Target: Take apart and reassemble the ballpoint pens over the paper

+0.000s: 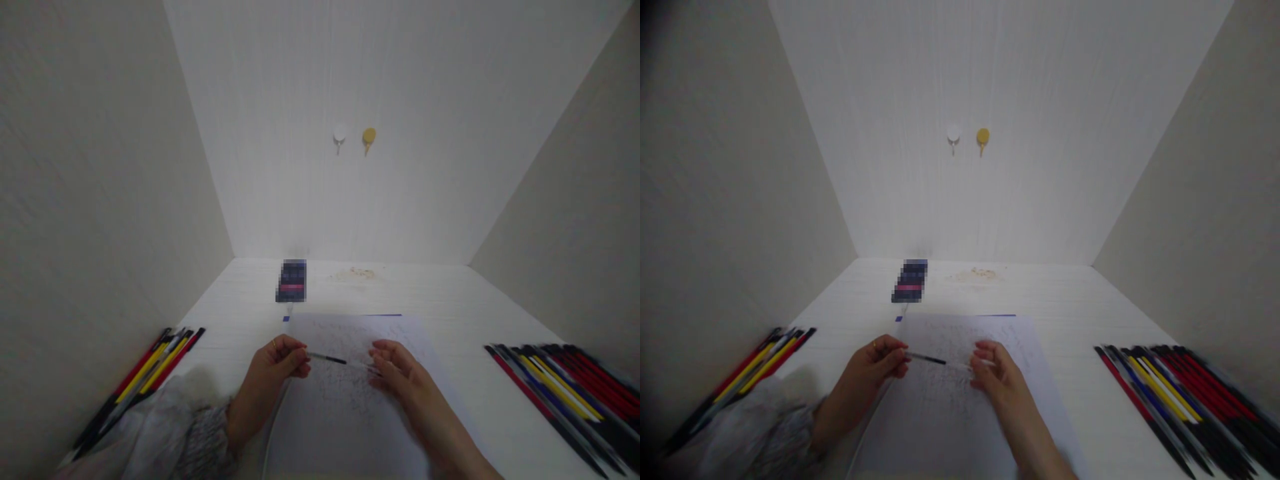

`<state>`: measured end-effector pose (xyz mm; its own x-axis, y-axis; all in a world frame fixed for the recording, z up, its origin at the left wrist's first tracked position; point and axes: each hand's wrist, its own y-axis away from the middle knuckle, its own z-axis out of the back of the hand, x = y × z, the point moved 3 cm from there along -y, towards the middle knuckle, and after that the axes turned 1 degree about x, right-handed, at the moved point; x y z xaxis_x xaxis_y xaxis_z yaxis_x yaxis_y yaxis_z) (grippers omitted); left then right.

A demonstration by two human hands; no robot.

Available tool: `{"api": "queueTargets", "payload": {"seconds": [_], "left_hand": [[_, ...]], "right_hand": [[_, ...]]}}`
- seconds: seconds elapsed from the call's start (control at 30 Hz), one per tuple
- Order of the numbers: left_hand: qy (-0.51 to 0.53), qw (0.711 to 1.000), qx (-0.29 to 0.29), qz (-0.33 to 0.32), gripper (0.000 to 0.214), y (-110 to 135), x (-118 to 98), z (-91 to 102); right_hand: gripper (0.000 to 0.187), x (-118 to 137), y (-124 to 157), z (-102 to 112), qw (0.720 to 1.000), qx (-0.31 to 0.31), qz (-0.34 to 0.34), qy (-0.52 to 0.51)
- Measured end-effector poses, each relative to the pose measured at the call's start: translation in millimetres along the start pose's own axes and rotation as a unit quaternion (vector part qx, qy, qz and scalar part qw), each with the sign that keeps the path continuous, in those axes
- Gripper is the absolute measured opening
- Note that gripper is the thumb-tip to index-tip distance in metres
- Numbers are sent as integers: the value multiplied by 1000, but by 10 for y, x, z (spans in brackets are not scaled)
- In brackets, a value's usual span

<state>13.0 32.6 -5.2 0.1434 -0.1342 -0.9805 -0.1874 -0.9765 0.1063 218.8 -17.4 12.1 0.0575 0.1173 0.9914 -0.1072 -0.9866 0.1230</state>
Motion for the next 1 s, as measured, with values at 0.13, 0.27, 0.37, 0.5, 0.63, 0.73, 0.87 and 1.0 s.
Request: {"api": "queueTargets", "payload": {"seconds": [0.13, 0.27, 0.37, 0.5, 0.63, 0.73, 0.87, 1.0], "left_hand": [[7, 1000, -8, -3, 23, -9, -6, 5], [15, 1000, -26, -8, 22, -22, -13, 19], [6, 999, -31, 1, 22, -24, 3, 33], [9, 999, -27, 23, 21, -25, 29, 41], [13, 999, -22, 30, 20, -37, 29, 32], [23, 999, -21, 32, 20, -44, 25, 23], [13, 999, -21, 34, 21, -36, 21, 21], [4, 999, -9, 33, 21, -26, 26, 20]], "right_hand": [[26, -67, -58, 30, 995, 52, -9, 83], [18, -7, -113, 343, 982, -55, 56, 170], [16, 86, -113, 568, 965, -140, 90, 204], [16, 118, -110, 612, 954, -163, 104, 230], [14, 108, -76, 501, 946, -131, 128, 266], [15, 153, -14, 496, 947, -146, 144, 246], [20, 222, 33, 582, 950, -198, 150, 191], [18, 197, -8, 626, 927, -224, 152, 260]]}}
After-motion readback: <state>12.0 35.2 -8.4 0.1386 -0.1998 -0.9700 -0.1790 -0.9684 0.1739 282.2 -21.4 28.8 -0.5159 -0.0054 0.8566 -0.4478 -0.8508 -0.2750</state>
